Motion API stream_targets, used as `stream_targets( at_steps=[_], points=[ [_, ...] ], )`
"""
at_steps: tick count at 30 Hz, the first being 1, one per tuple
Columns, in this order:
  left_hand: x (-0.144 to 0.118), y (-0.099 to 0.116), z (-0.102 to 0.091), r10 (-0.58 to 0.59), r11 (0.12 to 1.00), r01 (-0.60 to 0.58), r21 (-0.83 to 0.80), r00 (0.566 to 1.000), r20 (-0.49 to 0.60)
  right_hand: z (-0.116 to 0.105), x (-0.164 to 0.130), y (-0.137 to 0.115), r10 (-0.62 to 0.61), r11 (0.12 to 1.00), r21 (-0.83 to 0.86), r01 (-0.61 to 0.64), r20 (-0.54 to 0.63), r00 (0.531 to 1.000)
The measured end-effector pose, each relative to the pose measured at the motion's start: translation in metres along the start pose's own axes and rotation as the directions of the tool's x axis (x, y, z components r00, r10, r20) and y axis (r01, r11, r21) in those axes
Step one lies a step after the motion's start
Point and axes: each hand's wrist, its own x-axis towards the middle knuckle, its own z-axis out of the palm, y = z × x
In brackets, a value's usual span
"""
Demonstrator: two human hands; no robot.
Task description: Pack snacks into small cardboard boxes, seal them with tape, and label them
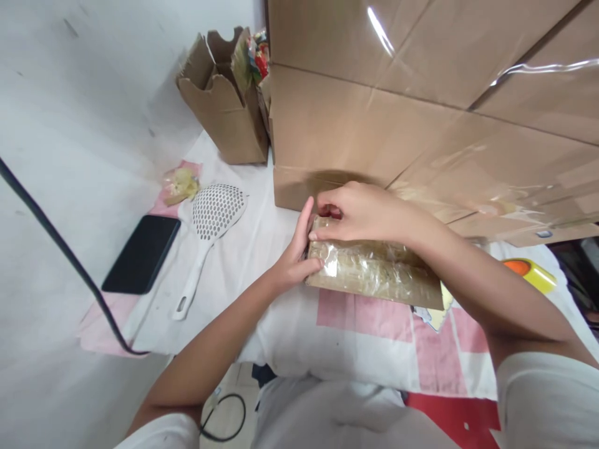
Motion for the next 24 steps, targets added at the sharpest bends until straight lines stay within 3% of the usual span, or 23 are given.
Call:
stream_targets(
  at_steps=[4,10,14,16,24],
  points=[
    [0.001,-0.002,-0.004,-0.001,1.000,0.001,-0.004,0.999,0.044,0.005,0.005,0.002,0.048,0.998,0.030,-0.048,0.013,0.999],
    [0.003,0.007,-0.010,-0.045,0.999,0.041,0.035,0.992,0.118,0.007,0.003,0.003,0.076,0.997,-0.008,-0.076,-0.061,0.995],
    [0.003,0.012,-0.012,-0.059,0.998,0.053,0.044,0.990,0.132,0.003,-0.004,0.009,-0.040,0.998,0.060,0.035,0.099,0.994],
    [0.003,0.013,-0.013,-0.085,0.995,0.077,0.064,0.987,0.133,0.001,-0.008,0.011,-0.041,0.998,0.050,0.033,0.154,0.987],
    [0.000,0.019,-0.016,-0.157,0.979,0.132,0.154,0.973,0.169,0.007,-0.009,0.016,0.036,0.995,0.086,-0.051,0.171,0.985]
  ],
)
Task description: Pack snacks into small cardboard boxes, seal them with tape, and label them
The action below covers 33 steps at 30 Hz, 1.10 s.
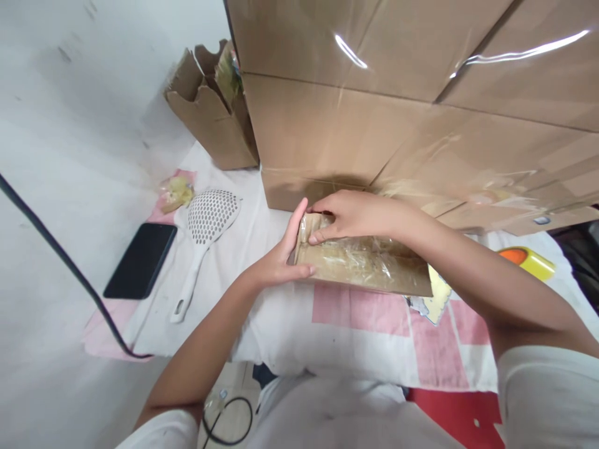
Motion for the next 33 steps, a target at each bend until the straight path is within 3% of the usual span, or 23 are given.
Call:
stream_targets(
  at_steps=[2,5,8,10,14,18,21,23,27,33],
  points=[
    [-0.001,0.001,0.001,-0.025,1.000,0.024,-0.016,0.999,-0.024,-0.002,-0.001,0.003,0.013,1.000,-0.012,-0.013,-0.056,0.998],
    [-0.001,0.000,0.003,-0.045,0.997,0.041,-0.058,0.997,-0.069,-0.008,-0.016,0.012,0.050,0.998,-0.017,-0.056,-0.230,0.972],
    [0.000,-0.005,0.005,-0.033,0.995,0.019,-0.098,0.990,-0.137,-0.008,-0.051,0.029,0.072,0.994,0.096,-0.045,-0.301,0.951],
    [0.001,-0.009,0.006,-0.023,0.994,0.002,-0.112,0.981,-0.190,0.004,-0.083,0.044,0.089,0.979,0.201,-0.021,-0.334,0.938],
    [0.002,-0.016,0.008,0.006,0.995,-0.034,-0.094,0.958,-0.285,0.062,-0.143,0.079,0.232,0.938,0.339,-0.065,-0.482,0.845],
    [0.002,-0.019,0.010,0.013,0.998,-0.036,-0.061,0.940,-0.341,0.130,-0.166,0.100,0.221,0.844,0.533,0.053,-0.436,0.872],
    [0.003,-0.017,0.011,0.013,0.996,-0.043,-0.077,0.933,-0.361,0.159,-0.157,0.097,0.227,0.839,0.540,0.067,-0.459,0.859],
    [0.004,-0.015,0.012,-0.005,0.994,-0.039,-0.107,0.922,-0.388,0.169,-0.146,0.091,0.240,0.844,0.529,0.087,-0.518,0.821],
    [0.005,-0.005,0.018,-0.077,0.986,-0.002,-0.166,0.880,-0.469,0.181,-0.131,0.084,0.193,0.821,0.514,0.250,-0.660,0.726],
    [0.006,0.018,0.052,-0.181,0.964,0.076,-0.256,0.892,-0.414,0.208,-0.163,0.085,0.212,0.790,0.479,0.382,-0.799,0.563]
  ],
)
